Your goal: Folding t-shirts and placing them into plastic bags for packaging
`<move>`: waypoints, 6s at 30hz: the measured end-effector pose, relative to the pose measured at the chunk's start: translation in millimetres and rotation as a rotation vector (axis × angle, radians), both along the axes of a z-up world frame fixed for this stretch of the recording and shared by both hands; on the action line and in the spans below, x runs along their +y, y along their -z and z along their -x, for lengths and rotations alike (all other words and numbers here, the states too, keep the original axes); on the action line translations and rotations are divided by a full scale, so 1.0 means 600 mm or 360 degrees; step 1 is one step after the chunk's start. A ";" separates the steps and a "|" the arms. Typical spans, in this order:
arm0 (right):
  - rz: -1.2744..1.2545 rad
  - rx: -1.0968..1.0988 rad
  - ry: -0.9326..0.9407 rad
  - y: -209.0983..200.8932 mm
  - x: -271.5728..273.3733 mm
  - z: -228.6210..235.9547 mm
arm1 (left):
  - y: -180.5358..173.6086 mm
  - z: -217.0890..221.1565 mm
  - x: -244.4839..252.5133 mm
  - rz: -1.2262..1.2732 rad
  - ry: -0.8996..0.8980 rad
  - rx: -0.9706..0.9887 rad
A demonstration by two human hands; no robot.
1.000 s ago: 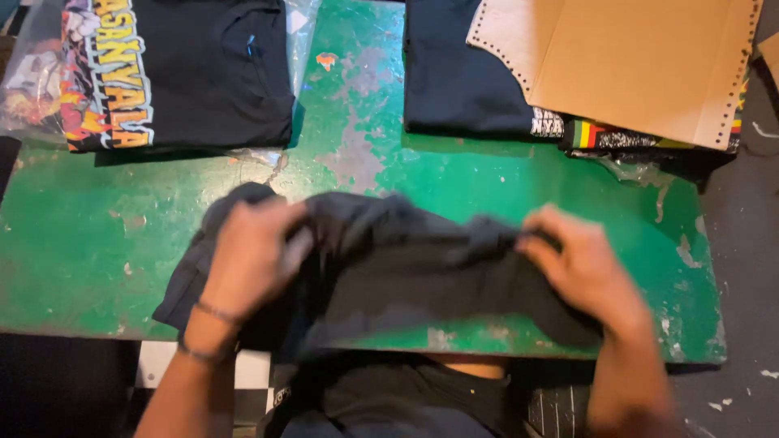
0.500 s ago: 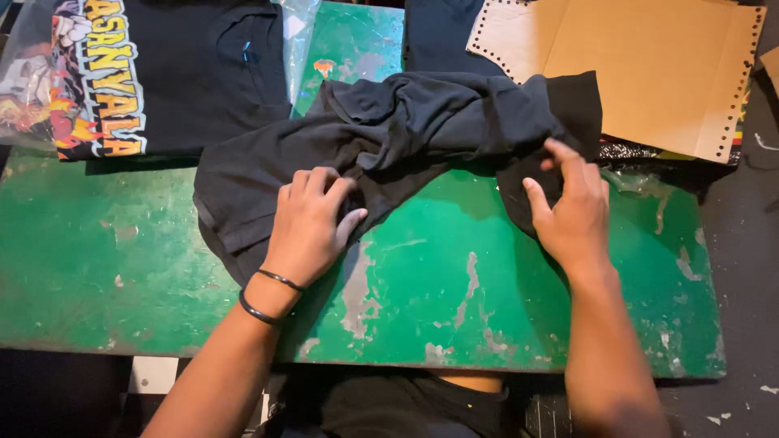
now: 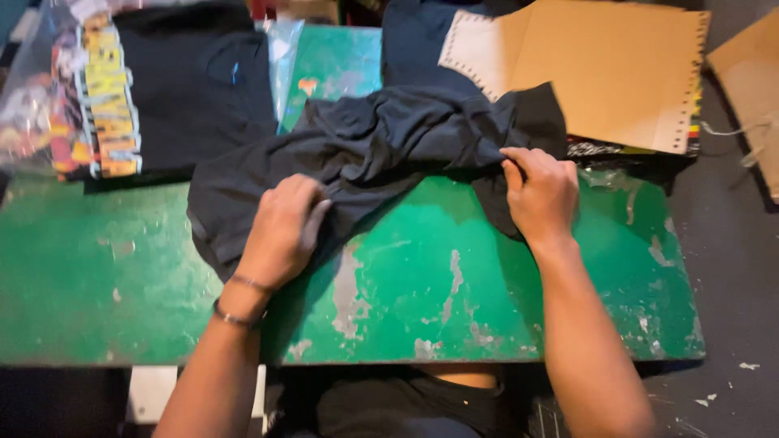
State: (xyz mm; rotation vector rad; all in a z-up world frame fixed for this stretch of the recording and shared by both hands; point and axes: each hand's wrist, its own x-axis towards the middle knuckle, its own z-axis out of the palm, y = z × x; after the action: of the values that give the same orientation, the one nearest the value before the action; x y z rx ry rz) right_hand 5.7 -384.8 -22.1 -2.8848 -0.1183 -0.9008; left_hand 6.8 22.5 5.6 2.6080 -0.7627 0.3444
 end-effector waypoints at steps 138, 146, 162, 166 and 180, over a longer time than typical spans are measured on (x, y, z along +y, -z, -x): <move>-0.0564 0.0924 -0.0537 0.015 -0.183 0.375 | -0.027 0.100 -0.042 -0.0029 0.0336 -0.0062; -0.0176 0.2001 0.0507 -0.010 -0.248 0.416 | -0.123 0.192 0.013 -0.0192 0.0580 0.1779; 0.0136 0.0896 -0.0700 -0.073 0.133 0.133 | -0.076 0.004 0.043 -0.0343 -0.0774 0.0571; 0.0386 0.0894 -0.0662 -0.065 0.131 0.152 | -0.091 -0.029 0.087 -0.0188 -0.0908 0.0471; 0.0309 0.0778 -0.0763 -0.151 0.173 -0.161 | -0.079 -0.291 0.263 0.0068 -0.0868 -0.0311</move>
State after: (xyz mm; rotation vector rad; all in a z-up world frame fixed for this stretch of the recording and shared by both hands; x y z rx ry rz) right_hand 102.4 -280.7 68.7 -2.9353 -0.8386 -0.1024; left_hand 181.2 180.1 52.9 2.7296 -0.0781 0.7672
